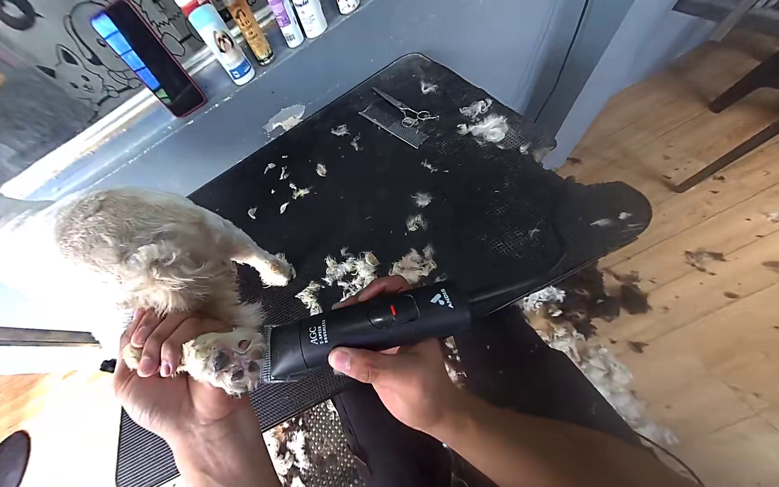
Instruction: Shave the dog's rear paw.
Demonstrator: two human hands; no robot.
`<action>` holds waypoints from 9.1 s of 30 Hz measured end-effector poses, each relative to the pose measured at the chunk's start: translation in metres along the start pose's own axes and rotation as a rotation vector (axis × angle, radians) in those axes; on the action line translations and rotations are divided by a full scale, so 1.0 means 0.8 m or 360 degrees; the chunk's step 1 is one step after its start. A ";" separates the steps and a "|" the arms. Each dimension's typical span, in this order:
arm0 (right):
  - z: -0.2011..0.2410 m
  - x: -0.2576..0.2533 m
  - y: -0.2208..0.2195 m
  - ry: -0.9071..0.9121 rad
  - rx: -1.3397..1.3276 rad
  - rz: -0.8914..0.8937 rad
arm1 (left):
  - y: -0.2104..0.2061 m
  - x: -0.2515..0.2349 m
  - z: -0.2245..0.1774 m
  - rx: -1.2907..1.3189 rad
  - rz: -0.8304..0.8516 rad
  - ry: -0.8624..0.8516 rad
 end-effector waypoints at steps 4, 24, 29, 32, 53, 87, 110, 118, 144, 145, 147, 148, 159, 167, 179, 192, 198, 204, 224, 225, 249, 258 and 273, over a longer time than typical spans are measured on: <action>-0.006 0.001 -0.004 -0.0030 -0.0067 0.0022 | 0.001 0.000 -0.001 0.0012 0.0041 0.0034; -0.012 -0.002 -0.019 0.0026 -0.0270 0.0105 | -0.004 -0.003 0.006 -0.0105 0.0007 -0.0036; -0.020 -0.014 0.007 -0.0179 -0.0503 -0.0121 | -0.004 0.000 0.008 -0.0040 -0.0011 -0.0014; -0.021 -0.011 0.020 -0.0186 -0.0421 -0.0131 | -0.003 0.000 0.006 -0.0027 -0.0003 -0.0015; -0.014 -0.004 0.001 0.0018 -0.0229 -0.0051 | -0.001 0.001 0.004 0.0002 -0.0026 -0.0038; 0.031 -0.042 -0.042 0.0144 0.0162 0.0433 | -0.008 0.002 0.015 0.0068 -0.0030 0.0103; -0.014 -0.040 -0.047 -0.0286 -0.0352 0.0196 | -0.008 0.003 0.011 0.0049 0.0003 0.0156; 0.025 -0.020 -0.011 0.0265 0.0100 0.0191 | -0.006 0.003 0.006 0.0069 -0.0020 0.0108; 0.018 -0.004 -0.025 0.0337 0.0147 0.0281 | -0.001 -0.003 0.004 -0.0022 -0.0065 0.0031; 0.014 -0.007 -0.025 0.0288 0.0054 0.0243 | 0.000 -0.003 0.005 -0.0044 -0.0075 0.0020; 0.002 -0.013 -0.021 0.0129 -0.0218 0.0142 | 0.002 -0.002 0.007 -0.0060 -0.0081 0.0012; -0.002 -0.015 -0.017 0.0071 -0.0316 0.0108 | 0.003 -0.001 0.007 -0.0061 -0.0096 0.0008; 0.006 -0.005 0.011 0.0293 0.0218 0.0219 | 0.011 0.000 -0.001 -0.0019 -0.0114 0.0014; 0.004 -0.008 -0.007 0.0303 0.0121 0.0250 | 0.011 0.001 -0.005 -0.0011 -0.0093 0.0013; -0.022 -0.013 -0.027 -0.0210 -0.0604 -0.0035 | 0.010 0.006 -0.003 -0.0028 -0.0119 -0.0025; 0.022 0.000 -0.003 0.0394 0.0254 0.0274 | 0.006 0.004 -0.005 0.0018 -0.0072 0.0015; 0.016 -0.007 -0.008 0.0358 0.0186 0.0249 | 0.002 0.006 -0.003 0.0026 -0.0068 0.0034; 0.015 -0.009 -0.013 0.0335 0.0155 0.0262 | 0.004 0.005 -0.002 0.0078 -0.0071 0.0080; -0.004 -0.013 0.012 0.0111 -0.0124 0.0097 | 0.010 0.006 -0.004 0.0028 -0.0086 0.0033; -0.006 -0.011 0.016 0.0084 -0.0139 0.0089 | 0.011 0.006 -0.006 0.0028 -0.0086 0.0027; -0.021 -0.009 -0.016 -0.0283 -0.0277 0.0183 | 0.010 0.011 -0.004 0.0077 -0.0079 0.0024; -0.023 -0.004 0.001 -0.0273 -0.0298 0.0056 | 0.007 0.008 0.001 0.0137 -0.0040 0.0091; -0.008 -0.012 -0.009 -0.0179 -0.0213 0.0144 | 0.007 0.008 0.003 0.0079 -0.0061 0.0062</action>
Point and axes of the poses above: each hand's wrist, its own x-axis away from the middle knuckle, its own y-axis out of the back of the hand, z = x × y, the point moved 10 cm from there along -x, towards the middle knuckle, and after that the axes turned 3 degrees about -y, right-handed, at the moved point
